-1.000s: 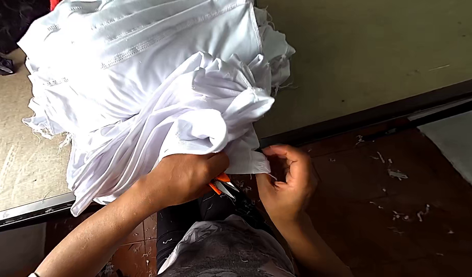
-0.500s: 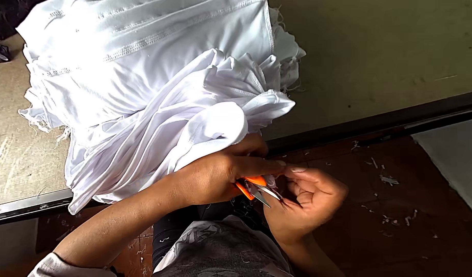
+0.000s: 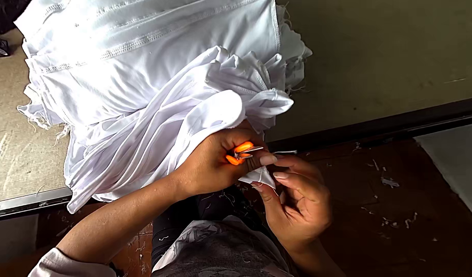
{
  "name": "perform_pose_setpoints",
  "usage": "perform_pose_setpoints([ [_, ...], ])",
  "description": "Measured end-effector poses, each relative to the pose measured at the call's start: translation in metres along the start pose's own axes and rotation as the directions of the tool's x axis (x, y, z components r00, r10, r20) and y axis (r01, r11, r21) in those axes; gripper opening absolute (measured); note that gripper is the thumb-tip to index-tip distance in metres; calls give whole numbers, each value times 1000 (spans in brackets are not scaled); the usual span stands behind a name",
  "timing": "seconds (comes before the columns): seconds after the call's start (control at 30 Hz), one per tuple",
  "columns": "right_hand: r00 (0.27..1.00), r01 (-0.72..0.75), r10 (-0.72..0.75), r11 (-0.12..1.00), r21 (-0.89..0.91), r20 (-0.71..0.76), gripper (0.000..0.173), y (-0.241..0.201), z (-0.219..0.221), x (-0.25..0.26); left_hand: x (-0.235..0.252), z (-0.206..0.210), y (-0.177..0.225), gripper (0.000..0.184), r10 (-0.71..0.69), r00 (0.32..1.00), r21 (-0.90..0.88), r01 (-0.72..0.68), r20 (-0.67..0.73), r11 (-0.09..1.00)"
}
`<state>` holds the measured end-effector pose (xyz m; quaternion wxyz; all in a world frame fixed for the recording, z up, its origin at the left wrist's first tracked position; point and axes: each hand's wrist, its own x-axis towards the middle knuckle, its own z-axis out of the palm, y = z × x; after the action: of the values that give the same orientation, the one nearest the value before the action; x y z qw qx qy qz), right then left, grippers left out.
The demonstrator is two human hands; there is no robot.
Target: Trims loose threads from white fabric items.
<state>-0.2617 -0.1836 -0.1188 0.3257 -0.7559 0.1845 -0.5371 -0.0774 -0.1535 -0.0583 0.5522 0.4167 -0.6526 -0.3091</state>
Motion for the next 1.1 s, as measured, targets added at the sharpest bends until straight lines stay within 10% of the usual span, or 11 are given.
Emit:
perform_pose_setpoints([
  [0.3,991,-128,124,985,113,41,26,-6,-4,7,-7,-13,5,36,51,982,242,-95,181,966],
  [0.47,987,-159,158,977,140,21,40,-3,-1,7,-19,-20,11,10,-15,938,510,-176,347,842],
  [0.63,988,-151,146,973,172,42,41,-5,-1,6,-9,-33,22,43,-164,925,554,-58,342,831],
  [1.1,990,-133,125,982,134,66,42,-4,-6,5,1,-26,27,44,-103,911,757,-263,399,598],
])
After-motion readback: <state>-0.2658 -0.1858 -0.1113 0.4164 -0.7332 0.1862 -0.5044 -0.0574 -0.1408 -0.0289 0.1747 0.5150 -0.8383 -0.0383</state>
